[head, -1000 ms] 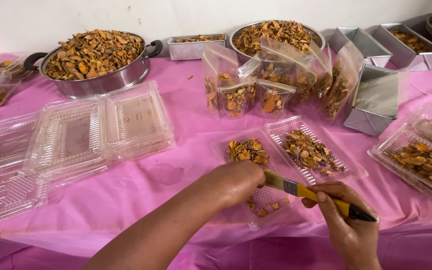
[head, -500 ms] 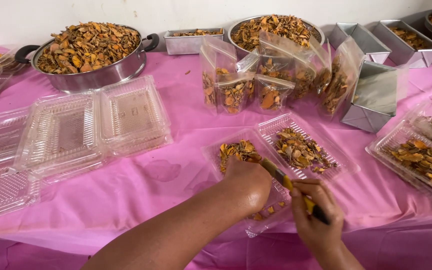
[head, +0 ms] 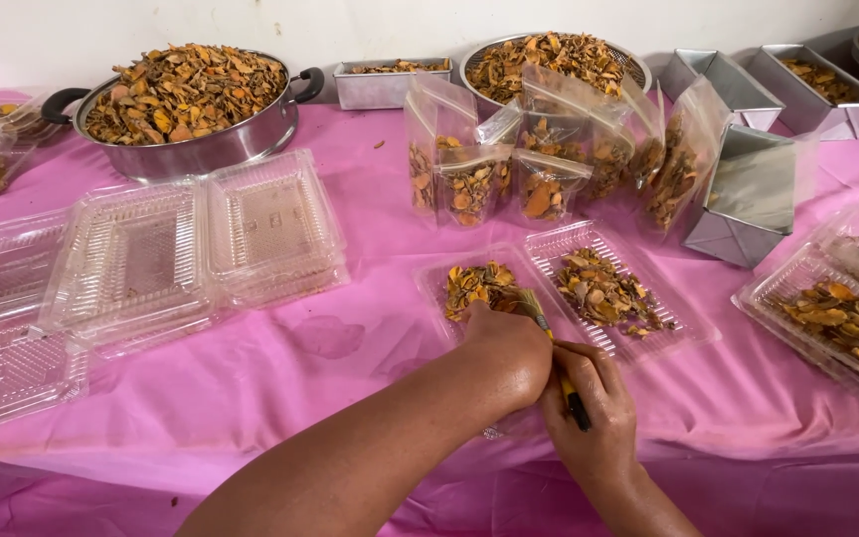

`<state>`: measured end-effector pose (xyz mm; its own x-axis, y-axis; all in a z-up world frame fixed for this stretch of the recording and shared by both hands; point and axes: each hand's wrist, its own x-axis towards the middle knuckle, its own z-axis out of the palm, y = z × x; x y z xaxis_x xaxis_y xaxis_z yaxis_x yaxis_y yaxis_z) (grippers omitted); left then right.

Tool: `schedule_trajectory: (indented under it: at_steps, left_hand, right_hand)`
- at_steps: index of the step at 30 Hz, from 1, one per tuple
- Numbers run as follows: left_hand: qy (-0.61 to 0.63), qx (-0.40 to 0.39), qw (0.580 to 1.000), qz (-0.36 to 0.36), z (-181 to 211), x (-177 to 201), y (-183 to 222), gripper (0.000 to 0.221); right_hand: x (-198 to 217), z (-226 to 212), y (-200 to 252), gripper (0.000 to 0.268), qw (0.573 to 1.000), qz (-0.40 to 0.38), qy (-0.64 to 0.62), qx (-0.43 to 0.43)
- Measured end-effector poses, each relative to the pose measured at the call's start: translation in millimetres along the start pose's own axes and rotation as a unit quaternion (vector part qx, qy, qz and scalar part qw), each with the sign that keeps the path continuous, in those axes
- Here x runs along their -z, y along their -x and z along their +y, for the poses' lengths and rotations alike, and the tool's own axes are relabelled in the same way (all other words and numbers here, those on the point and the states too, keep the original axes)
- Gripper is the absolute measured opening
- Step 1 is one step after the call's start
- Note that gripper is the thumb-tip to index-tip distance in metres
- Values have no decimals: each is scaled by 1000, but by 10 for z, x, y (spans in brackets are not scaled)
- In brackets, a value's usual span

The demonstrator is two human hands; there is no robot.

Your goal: The person is sorting dried herb pieces and packaging them into plastic containers and zip-lock bags using their hands and a brush.

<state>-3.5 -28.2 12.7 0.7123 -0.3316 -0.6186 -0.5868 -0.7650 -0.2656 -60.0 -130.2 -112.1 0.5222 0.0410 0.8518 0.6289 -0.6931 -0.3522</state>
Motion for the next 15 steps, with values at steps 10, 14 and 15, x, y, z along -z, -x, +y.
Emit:
schedule_trajectory:
  at_steps: [10, 14, 15]
  left_hand:
    - [172, -115, 975, 85, -190, -247, -7, 9]
    - [243, -132, 956, 95, -299, -241, 141, 12]
    - [244, -132, 956, 96, -318, -255, 129, 12]
  right_hand:
    - [21, -82, -89, 13, 999, 31, -34, -9]
    - [30, -81, -85, 11, 998, 30, -43, -19]
    - [30, -78, -77, 11, 998, 29, -43, -18]
